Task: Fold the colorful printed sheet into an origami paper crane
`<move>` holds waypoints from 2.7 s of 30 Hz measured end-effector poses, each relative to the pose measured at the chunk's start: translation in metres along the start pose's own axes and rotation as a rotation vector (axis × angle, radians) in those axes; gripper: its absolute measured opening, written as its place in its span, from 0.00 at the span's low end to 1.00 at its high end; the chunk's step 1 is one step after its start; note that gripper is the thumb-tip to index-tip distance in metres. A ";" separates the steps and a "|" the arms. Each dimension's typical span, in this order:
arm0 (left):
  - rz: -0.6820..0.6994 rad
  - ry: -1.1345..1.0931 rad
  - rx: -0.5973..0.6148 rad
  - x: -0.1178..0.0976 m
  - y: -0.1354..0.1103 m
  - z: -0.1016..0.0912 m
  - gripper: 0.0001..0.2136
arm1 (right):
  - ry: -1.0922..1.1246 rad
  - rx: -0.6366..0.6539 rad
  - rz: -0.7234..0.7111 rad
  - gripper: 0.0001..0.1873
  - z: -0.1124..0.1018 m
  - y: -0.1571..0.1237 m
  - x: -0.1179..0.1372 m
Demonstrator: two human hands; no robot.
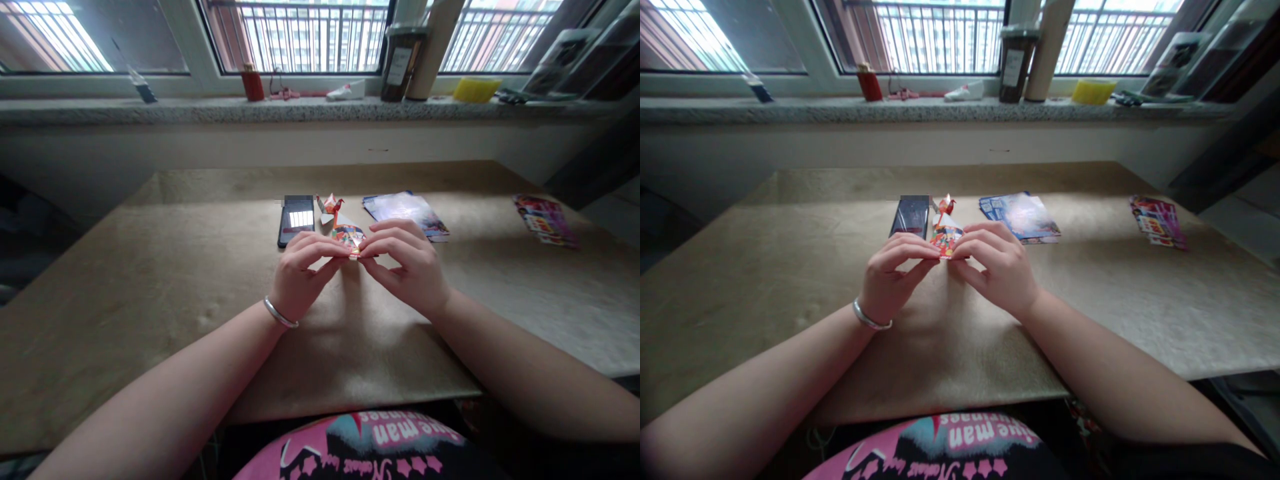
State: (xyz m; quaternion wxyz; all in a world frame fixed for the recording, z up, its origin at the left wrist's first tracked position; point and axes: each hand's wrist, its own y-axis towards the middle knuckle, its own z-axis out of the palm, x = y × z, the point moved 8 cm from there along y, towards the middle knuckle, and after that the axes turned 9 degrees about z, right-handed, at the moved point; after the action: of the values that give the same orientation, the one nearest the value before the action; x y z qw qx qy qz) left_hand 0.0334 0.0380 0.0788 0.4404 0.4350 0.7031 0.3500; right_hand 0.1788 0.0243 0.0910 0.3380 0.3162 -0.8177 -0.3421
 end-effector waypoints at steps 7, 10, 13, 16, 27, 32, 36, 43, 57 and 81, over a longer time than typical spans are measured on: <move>-0.043 -0.088 -0.030 0.005 -0.003 0.000 0.05 | 0.065 0.009 0.023 0.06 -0.001 0.001 -0.002; -0.056 -0.095 -0.021 0.007 -0.004 0.001 0.04 | 0.061 0.007 0.021 0.06 -0.002 0.001 -0.002; -0.065 -0.094 -0.014 0.007 -0.003 0.001 0.04 | 0.053 0.002 0.027 0.06 -0.002 0.002 -0.002; -0.067 -0.094 -0.027 0.006 -0.003 0.001 0.03 | 0.051 -0.002 0.034 0.05 -0.002 0.002 -0.002; -0.127 -0.137 -0.028 0.010 -0.006 0.002 0.02 | 0.062 -0.004 0.061 0.04 -0.002 0.001 -0.003; -0.134 -0.165 -0.024 0.011 -0.007 0.004 0.02 | 0.086 -0.002 0.072 0.04 -0.003 0.001 -0.004; -0.100 -0.080 0.025 0.009 -0.006 0.004 0.02 | 0.058 0.017 0.056 0.04 -0.002 0.002 -0.002; 0.007 0.051 0.078 -0.002 0.001 0.005 0.01 | 0.047 0.056 0.063 0.05 0.002 0.002 0.002; 0.108 0.243 0.143 -0.007 0.003 0.009 0.01 | 0.050 0.099 0.066 0.05 0.006 0.003 0.004; 0.209 0.526 0.316 -0.012 -0.001 0.021 0.06 | -0.043 0.139 -0.025 0.06 0.019 0.001 0.005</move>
State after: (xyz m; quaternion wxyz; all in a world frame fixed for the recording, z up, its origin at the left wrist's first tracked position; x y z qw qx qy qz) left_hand 0.0549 0.0284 0.0741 0.1326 0.4624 0.7899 0.3803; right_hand 0.1612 0.0272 0.0831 0.2932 0.3417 -0.8426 -0.2956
